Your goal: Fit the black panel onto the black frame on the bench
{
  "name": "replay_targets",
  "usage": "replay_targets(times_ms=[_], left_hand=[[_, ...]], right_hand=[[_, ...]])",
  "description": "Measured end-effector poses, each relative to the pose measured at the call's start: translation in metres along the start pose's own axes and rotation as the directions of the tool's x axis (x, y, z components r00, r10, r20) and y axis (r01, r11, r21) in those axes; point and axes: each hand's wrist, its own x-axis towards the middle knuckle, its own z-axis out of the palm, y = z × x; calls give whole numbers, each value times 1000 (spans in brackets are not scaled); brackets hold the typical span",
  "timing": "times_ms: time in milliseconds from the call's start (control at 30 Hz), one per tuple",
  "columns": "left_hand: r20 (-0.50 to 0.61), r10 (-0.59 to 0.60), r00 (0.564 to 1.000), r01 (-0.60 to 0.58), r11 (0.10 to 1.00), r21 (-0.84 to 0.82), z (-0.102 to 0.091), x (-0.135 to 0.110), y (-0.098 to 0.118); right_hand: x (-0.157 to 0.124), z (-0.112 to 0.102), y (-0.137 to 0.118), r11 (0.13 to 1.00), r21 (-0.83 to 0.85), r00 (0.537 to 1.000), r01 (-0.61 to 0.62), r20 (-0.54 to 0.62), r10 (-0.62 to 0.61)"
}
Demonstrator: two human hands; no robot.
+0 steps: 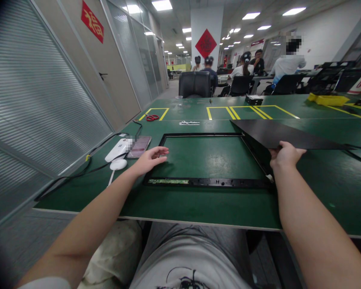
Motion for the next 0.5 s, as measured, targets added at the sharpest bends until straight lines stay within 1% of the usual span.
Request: replay_targets(times_ms=[133, 267, 400, 500], left_hand=[[-3, -3, 1000, 3, 1000, -18, 0, -1, 1], [21, -1, 1000, 0, 1000, 22, -1, -1, -2], [32, 1, 999, -1, 1000, 15, -2, 1, -6], [20, -7, 1000, 7, 1000, -8, -2, 3, -9]], right_hand=[[-4, 2, -3, 999, 32, 1000, 7, 20, -7], [-7, 4, -6, 1000, 16, 998, 1, 56, -2], [-8, 4, -7, 998, 31, 994, 51, 97, -54], [-10, 4, -9, 995, 34, 983, 97, 156, -101]])
